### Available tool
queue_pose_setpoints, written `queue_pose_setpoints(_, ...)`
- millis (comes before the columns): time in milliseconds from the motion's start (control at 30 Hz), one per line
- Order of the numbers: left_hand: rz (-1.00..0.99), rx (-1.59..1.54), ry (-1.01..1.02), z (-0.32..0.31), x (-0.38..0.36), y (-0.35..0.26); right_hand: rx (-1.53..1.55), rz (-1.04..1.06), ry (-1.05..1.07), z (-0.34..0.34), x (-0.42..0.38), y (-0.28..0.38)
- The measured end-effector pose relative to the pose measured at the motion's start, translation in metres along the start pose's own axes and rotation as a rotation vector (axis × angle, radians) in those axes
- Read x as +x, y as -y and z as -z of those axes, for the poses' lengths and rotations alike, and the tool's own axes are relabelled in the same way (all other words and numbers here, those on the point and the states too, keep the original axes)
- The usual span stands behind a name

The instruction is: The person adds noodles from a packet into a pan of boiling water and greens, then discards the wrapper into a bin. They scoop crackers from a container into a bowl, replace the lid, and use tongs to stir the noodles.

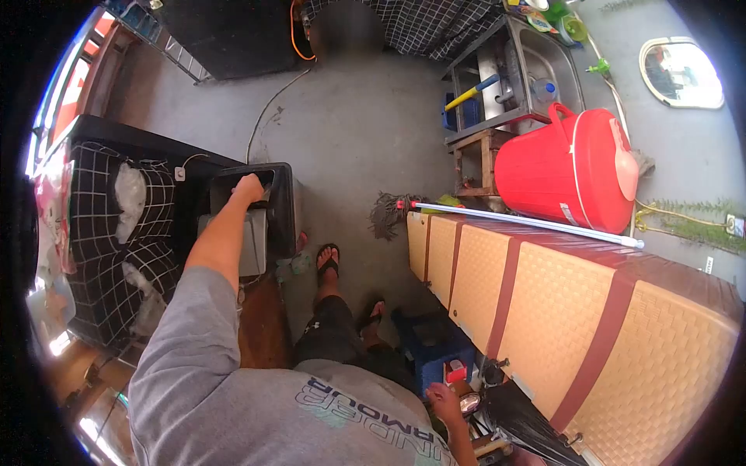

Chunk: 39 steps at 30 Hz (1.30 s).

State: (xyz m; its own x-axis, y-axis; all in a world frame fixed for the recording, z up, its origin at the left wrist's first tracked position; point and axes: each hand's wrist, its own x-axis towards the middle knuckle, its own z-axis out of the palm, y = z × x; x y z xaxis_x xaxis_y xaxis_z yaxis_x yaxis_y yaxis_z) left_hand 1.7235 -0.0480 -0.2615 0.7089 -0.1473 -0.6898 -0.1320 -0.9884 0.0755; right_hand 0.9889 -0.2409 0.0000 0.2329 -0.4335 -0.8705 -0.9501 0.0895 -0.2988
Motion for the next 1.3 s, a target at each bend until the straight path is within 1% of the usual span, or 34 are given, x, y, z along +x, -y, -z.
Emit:
queue_pose_setpoints(33, 0.002, 0.002, -0.009, 0.005, -0.013, -0.005, 0.004, 0.008, 0.003, 0.001, -0.002, 0.001)
queue_pose_setpoints(100, -0.074, 0.02, -0.184, 0.016, -0.047, -0.013, -0.085, 0.034, 0.035, 0.004, -0.004, 0.004)
queue_pose_setpoints(133, -0.149, -0.007, -0.367, 0.014, -0.07, -0.015, -0.083, 0.057, 0.041, 0.006, -0.002, 0.009)
queue_pose_setpoints(167, -0.193, -0.037, -0.487, 0.016, -0.097, -0.022, -0.123, 0.107, 0.037, 0.009, 0.0, 0.017)
queue_pose_setpoints(200, -0.252, -0.06, -0.536, 0.013, -0.115, -0.023, -0.165, 0.16, 0.035, 0.012, 0.004, 0.023)
queue_pose_setpoints(233, -0.337, -0.116, -0.58, 0.011, -0.15, -0.027, -0.173, 0.192, 0.048, 0.014, 0.012, 0.027)
queue_pose_setpoints(300, -0.408, -0.293, -0.637, -0.004, -0.221, -0.037, -0.329, 0.291, 0.002, 0.016, 0.036, 0.039)
queue_pose_setpoints(333, -0.471, -0.37, -0.652, -0.013, -0.255, -0.038, -0.354, 0.34, 0.026, 0.015, 0.043, 0.052)
queue_pose_setpoints(367, -0.474, -0.356, -0.595, -0.023, -0.29, -0.037, -0.395, 0.425, 0.004, 0.011, 0.048, 0.066)
queue_pose_setpoints(400, -0.465, -0.352, -0.54, -0.034, -0.329, -0.034, -0.441, 0.518, -0.012, 0.009, 0.051, 0.077)
queue_pose_setpoints(500, -0.436, -0.366, -0.361, -0.084, -0.427, -0.01, -0.502, 0.722, 0.088, -0.005, 0.052, 0.101)
queue_pose_setpoints(567, -0.354, -0.447, -0.311, -0.109, -0.506, 0.005, -0.515, 0.795, 0.174, -0.017, 0.056, 0.103)
queue_pose_setpoints(600, -0.31, -0.471, -0.346, -0.128, -0.537, 0.018, -0.542, 0.829, 0.216, -0.022, 0.051, 0.106)
queue_pose_setpoints(667, -0.335, -0.547, -0.324, -0.161, -0.59, 0.051, -0.597, 0.89, 0.266, -0.032, 0.043, 0.112)
queue_pose_setpoints(733, -0.307, -0.655, -0.328, -0.172, -0.646, 0.087, -0.828, 0.906, 0.331, -0.045, 0.031, 0.111)
queue_pose_setpoints(767, -0.283, -0.688, -0.413, -0.18, -0.666, 0.109, -0.851, 0.927, 0.336, -0.051, 0.022, 0.113)
queue_pose_setpoints(800, -0.259, -0.717, -0.497, -0.185, -0.684, 0.129, -0.945, 0.977, 0.402, -0.059, 0.014, 0.117)
queue_pose_setpoints(833, -0.181, -0.77, -0.518, -0.18, -0.703, 0.147, -1.037, 1.022, 0.469, -0.067, 0.006, 0.12)
queue_pose_setpoints(867, -0.149, -0.786, -0.619, -0.185, -0.706, 0.172, -1.049, 1.035, 0.472, -0.076, -0.002, 0.123)
queue_pose_setpoints(900, -0.072, -0.815, -0.706, -0.164, -0.729, 0.186, -1.089, 1.038, 0.509, -0.086, -0.009, 0.127)
queue_pose_setpoints(933, 0.006, -0.782, -0.828, -0.164, -0.725, 0.212, -1.125, 1.036, 0.546, -0.096, -0.017, 0.131)
queue_pose_setpoints(967, 0.063, -0.773, -0.906, -0.149, -0.727, 0.233, -1.125, 1.039, 0.546, -0.106, -0.026, 0.136)
queue_pose_setpoints(1000, 0.117, -0.762, -0.978, -0.131, -0.727, 0.254, -1.134, 1.088, 0.553, -0.115, -0.037, 0.14)
queue_pose_setpoints(1033, 0.171, -0.705, -1.042, -0.12, -0.715, 0.28, -1.138, 1.134, 0.557, -0.124, -0.046, 0.143)
queue_pose_setpoints(1067, 0.22, -0.647, -1.102, -0.108, -0.699, 0.304, -1.127, 1.127, 0.549, -0.133, -0.053, 0.146)
queue_pose_setpoints(1133, 0.276, -0.561, -1.172, -0.074, -0.677, 0.33, -1.167, 1.183, 0.527, -0.151, -0.065, 0.149)
queue_pose_setpoints(1167, 0.253, -0.555, -1.162, -0.059, -0.664, 0.341, -1.149, 1.169, 0.516, -0.159, -0.07, 0.15)
queue_pose_setpoints(1233, 0.186, -0.24, -1.296, -0.038, -0.633, 0.365, -1.141, 1.181, 0.486, -0.177, -0.083, 0.148)
queue_pose_setpoints(1267, 0.156, -0.231, -1.281, -0.031, -0.62, 0.374, -1.116, 1.16, 0.479, -0.184, -0.092, 0.144)
queue_pose_setpoints(1300, 0.183, -0.15, -1.208, -0.022, -0.608, 0.382, -1.062, 1.091, 0.469, -0.19, -0.107, 0.143)
